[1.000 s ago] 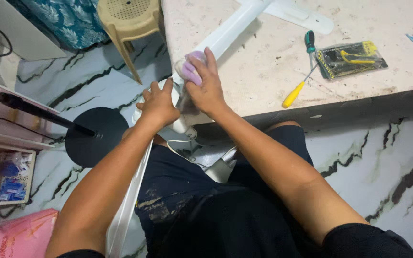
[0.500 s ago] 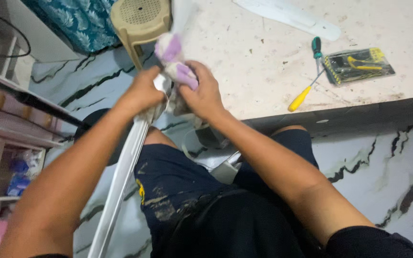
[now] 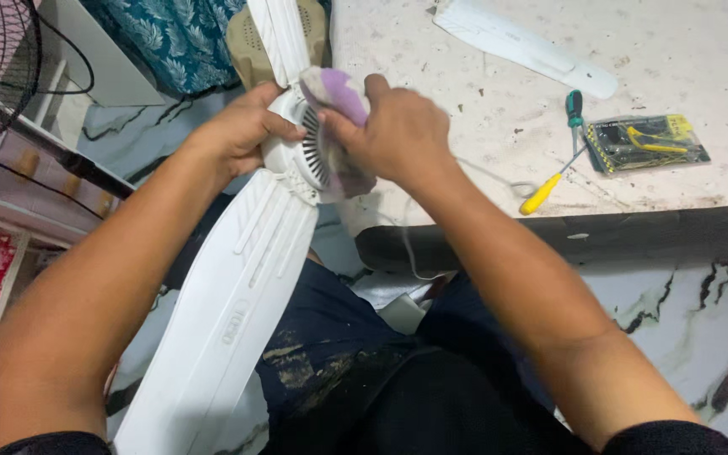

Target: The person wipes the fan blades and central hub with a cloth, then uses a screwdriver to tighten screws on the fan hub while seated on the floor. They continue wiping the blades and hub after tightening.

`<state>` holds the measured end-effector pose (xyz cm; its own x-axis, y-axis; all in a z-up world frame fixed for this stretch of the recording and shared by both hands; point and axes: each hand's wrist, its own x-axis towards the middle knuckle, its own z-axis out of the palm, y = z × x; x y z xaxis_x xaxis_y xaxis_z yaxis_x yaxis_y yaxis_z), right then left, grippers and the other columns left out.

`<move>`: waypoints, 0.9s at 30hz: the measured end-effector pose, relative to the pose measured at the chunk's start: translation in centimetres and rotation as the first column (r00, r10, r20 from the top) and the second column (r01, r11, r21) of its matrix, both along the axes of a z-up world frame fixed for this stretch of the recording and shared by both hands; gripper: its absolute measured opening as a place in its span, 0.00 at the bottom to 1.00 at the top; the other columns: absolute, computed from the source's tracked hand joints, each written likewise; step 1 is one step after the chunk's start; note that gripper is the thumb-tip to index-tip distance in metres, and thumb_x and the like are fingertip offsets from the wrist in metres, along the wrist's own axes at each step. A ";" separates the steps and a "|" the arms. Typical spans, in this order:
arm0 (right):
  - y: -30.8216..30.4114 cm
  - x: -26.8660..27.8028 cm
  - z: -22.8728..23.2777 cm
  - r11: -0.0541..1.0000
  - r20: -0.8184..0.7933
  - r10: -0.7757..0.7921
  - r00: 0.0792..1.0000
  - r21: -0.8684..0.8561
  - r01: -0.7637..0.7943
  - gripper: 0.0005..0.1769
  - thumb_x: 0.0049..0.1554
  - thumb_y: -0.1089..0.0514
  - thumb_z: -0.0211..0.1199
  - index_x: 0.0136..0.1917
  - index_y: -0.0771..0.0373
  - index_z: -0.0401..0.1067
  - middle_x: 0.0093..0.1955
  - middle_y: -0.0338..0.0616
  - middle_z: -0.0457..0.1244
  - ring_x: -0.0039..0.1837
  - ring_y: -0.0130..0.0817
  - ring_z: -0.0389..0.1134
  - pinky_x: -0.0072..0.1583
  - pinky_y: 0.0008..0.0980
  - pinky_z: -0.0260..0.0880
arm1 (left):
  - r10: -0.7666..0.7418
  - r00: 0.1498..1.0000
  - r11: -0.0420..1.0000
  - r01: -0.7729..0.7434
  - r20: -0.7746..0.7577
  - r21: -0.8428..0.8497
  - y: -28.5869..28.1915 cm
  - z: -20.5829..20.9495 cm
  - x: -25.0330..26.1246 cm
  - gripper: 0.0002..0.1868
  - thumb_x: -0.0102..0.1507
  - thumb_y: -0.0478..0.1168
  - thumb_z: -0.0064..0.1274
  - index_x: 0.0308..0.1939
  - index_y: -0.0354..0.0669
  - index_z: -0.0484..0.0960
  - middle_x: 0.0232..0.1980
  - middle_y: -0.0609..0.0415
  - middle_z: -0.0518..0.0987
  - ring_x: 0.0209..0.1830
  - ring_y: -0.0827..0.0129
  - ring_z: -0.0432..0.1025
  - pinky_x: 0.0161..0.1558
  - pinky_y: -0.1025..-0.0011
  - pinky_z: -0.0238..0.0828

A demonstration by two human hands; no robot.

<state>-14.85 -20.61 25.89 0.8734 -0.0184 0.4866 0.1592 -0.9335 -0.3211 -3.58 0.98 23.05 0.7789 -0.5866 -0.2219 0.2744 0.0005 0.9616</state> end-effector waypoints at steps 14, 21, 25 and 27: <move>-8.1 3.3 1.6 0.860 0.005 -0.084 0.996 -0.505 0.075 0.20 0.51 0.41 0.65 0.36 0.60 0.78 0.32 0.51 0.69 0.35 0.47 0.71 0.40 0.45 0.68 | -0.218 0.918 0.879 0.037 -0.331 -0.476 -14.4 -13.9 4.8 0.51 0.58 0.27 0.48 0.81 0.57 0.43 0.70 0.45 0.70 0.66 0.50 0.69 0.65 0.39 0.67; -10.9 5.7 -1.0 0.801 -0.301 -0.270 0.915 -0.598 0.039 0.20 0.59 0.43 0.59 0.39 0.61 0.77 0.34 0.48 0.70 0.37 0.42 0.72 0.43 0.42 0.69 | -0.140 0.890 0.938 -0.020 -0.434 -0.345 -19.8 -18.4 5.8 0.49 0.59 0.31 0.45 0.82 0.54 0.40 0.73 0.43 0.68 0.67 0.53 0.69 0.61 0.41 0.67; -12.0 6.6 -2.9 0.840 -0.281 -0.261 0.924 -0.538 0.074 0.18 0.55 0.43 0.61 0.39 0.59 0.78 0.36 0.48 0.70 0.39 0.44 0.72 0.44 0.42 0.69 | -0.159 0.896 0.936 0.003 -0.415 -0.352 -21.0 -19.8 6.3 0.49 0.60 0.29 0.46 0.81 0.49 0.38 0.74 0.41 0.68 0.67 0.52 0.71 0.63 0.49 0.73; -12.5 7.3 -3.8 0.831 -0.246 -0.263 0.933 -0.548 0.090 0.17 0.56 0.45 0.60 0.39 0.60 0.78 0.35 0.48 0.70 0.38 0.44 0.72 0.44 0.43 0.69 | -0.145 0.917 0.954 0.030 -0.371 -0.299 -21.5 -19.9 7.1 0.48 0.61 0.32 0.46 0.81 0.49 0.39 0.72 0.42 0.69 0.63 0.53 0.74 0.58 0.51 0.76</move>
